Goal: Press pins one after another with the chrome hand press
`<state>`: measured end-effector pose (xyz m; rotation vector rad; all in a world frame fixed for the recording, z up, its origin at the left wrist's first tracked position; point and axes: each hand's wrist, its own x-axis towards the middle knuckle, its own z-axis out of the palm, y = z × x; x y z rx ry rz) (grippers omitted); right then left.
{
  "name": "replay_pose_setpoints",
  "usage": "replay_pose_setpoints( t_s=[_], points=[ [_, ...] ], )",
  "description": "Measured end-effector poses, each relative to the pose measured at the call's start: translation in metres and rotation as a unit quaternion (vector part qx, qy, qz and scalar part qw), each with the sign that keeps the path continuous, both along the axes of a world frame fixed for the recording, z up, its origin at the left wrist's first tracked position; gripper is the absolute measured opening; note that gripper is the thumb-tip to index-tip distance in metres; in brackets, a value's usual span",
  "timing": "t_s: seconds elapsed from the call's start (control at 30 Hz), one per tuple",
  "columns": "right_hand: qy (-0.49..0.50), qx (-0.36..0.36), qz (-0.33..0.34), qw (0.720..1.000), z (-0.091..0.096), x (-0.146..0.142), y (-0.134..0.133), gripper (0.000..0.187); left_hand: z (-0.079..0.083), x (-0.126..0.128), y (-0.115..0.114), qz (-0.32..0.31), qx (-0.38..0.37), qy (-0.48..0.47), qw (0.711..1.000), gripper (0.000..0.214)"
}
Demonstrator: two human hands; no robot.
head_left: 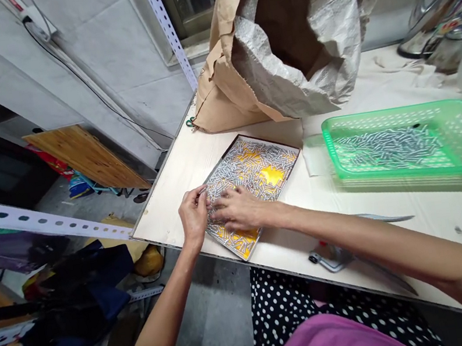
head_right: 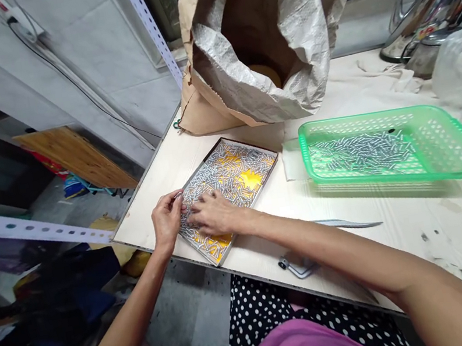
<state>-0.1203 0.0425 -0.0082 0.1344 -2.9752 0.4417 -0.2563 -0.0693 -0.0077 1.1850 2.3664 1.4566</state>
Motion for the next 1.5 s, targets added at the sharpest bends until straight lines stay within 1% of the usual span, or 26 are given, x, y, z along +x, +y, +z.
replay_pose_setpoints(
  t_s=[0.07, 0.13, 0.2, 0.23, 0.37, 0.47, 0.57, 0.6, 0.63, 0.67, 0.7, 0.73, 0.77, 0.8, 0.83, 0.87, 0.9, 0.93, 0.97, 1.03, 1.1, 1.2, 1.3, 1.37, 1.43, 1.5],
  points=[
    [-0.006, 0.01, 0.019, 1.0, -0.001, -0.007, -0.011, 0.042, 0.001, -0.003, 0.0, 0.002, 0.001, 0.014, 1.0, 0.024],
    [-0.009, 0.017, 0.007, 1.0, -0.002, -0.013, -0.011, 0.031, 0.0, -0.005, -0.001, -0.005, -0.007, 0.019, 1.0, 0.023],
    [-0.014, 0.012, -0.014, 1.0, -0.003, -0.016, -0.001, 0.017, -0.002, -0.006, -0.003, -0.014, -0.016, 0.013, 1.0, 0.023],
    [-0.014, 0.007, -0.021, 1.0, -0.004, -0.016, 0.006, 0.015, -0.003, -0.006, -0.004, -0.015, -0.019, 0.009, 1.0, 0.023],
    [0.019, -0.014, -0.02, 1.0, -0.011, -0.01, 0.035, 0.02, -0.012, -0.007, -0.01, -0.011, -0.02, -0.007, 1.0, 0.024],
    [0.052, -0.077, -0.035, 0.995, -0.017, -0.001, 0.048, 0.021, -0.016, -0.007, -0.013, -0.006, -0.022, -0.024, 0.999, 0.024],
    [0.077, -0.197, -0.083, 0.974, -0.017, 0.007, 0.054, 0.017, -0.017, -0.003, -0.013, -0.016, -0.032, -0.018, 0.999, 0.024],
    [0.079, -0.248, -0.106, 0.96, -0.015, 0.008, 0.055, 0.015, -0.016, -0.001, -0.013, -0.023, -0.036, -0.016, 0.999, 0.024],
    [0.074, -0.309, -0.136, 0.938, -0.012, 0.008, 0.055, 0.013, -0.015, 0.0, -0.012, -0.03, -0.039, -0.017, 0.999, 0.024],
    [0.061, -0.382, -0.169, 0.907, -0.009, 0.007, 0.055, 0.011, -0.013, 0.002, -0.011, -0.037, -0.042, -0.02, 0.998, 0.024],
    [0.041, -0.463, -0.203, 0.862, -0.005, 0.006, 0.054, 0.011, -0.013, 0.004, -0.01, -0.043, -0.046, -0.025, 0.998, 0.023],
    [0.019, -0.546, -0.232, 0.805, -0.001, 0.005, 0.052, 0.011, -0.012, 0.005, -0.008, -0.047, -0.051, -0.028, 0.997, 0.023],
    [-0.004, -0.623, -0.254, 0.74, 0.003, 0.004, 0.05, 0.012, -0.012, 0.005, -0.007, -0.051, -0.057, -0.028, 0.997, 0.023],
    [-0.025, -0.687, -0.269, 0.674, 0.006, 0.003, 0.049, 0.014, -0.012, 0.005, -0.006, -0.055, -0.065, -0.026, 0.996, 0.023],
    [-0.043, -0.736, -0.277, 0.616, 0.01, 0.002, 0.047, 0.016, -0.013, 0.005, -0.005, -0.059, -0.073, -0.023, 0.995, 0.023],
    [-0.057, -0.771, -0.279, 0.57, 0.013, 0.002, 0.046, 0.019, -0.013, 0.004, -0.005, -0.063, -0.081, -0.017, 0.995, 0.022],
    [-0.069, -0.795, -0.281, 0.533, 0.015, 0.002, 0.045, 0.022, -0.013, 0.004, -0.005, -0.066, -0.087, -0.004, 0.994, 0.022],
    [-0.077, -0.812, -0.279, 0.506, 0.017, 0.002, 0.044, 0.025, -0.013, 0.004, -0.005, -0.065, -0.091, 0.018, 0.994, 0.023],
    [-0.084, -0.825, -0.275, 0.487, 0.018, 0.003, 0.043, 0.027, -0.012, 0.004, -0.005, -0.06, -0.092, 0.046, 0.993, 0.024],
    [-0.091, -0.844, -0.26, 0.46, 0.018, 0.004, 0.043, 0.029, -0.007, 0.009, -0.007, -0.042, -0.082, 0.114, 0.989, 0.029],
    [-0.095, -0.857, -0.244, 0.444, 0.017, 0.005, 0.042, 0.029, 0.001, 0.017, -0.008, -0.039, -0.067, 0.175, 0.982, 0.029],
    [-0.109, -0.865, -0.232, 0.431, 0.016, 0.004, 0.039, 0.033, 0.012, 0.033, -0.005, -0.092, -0.065, 0.233, 0.966, 0.022],
    [-0.117, -0.869, -0.219, 0.428, 0.018, 0.003, 0.034, 0.042, 0.015, 0.045, 0.0, -0.14, -0.087, 0.26, 0.952, 0.022],
    [-0.113, -0.869, -0.206, 0.436, 0.021, 0.002, 0.03, 0.047, 0.013, 0.047, 0.003, -0.152, -0.097, 0.262, 0.948, 0.022],
    [-0.105, -0.867, -0.204, 0.442, 0.024, 0.002, 0.026, 0.049, 0.011, 0.045, 0.006, -0.158, -0.097, 0.251, 0.95, 0.022],
    [-0.099, -0.87, -0.212, 0.434, 0.026, 0.002, 0.022, 0.047, 0.01, 0.041, 0.007, -0.154, -0.089, 0.226, 0.958, 0.02]
  ],
)
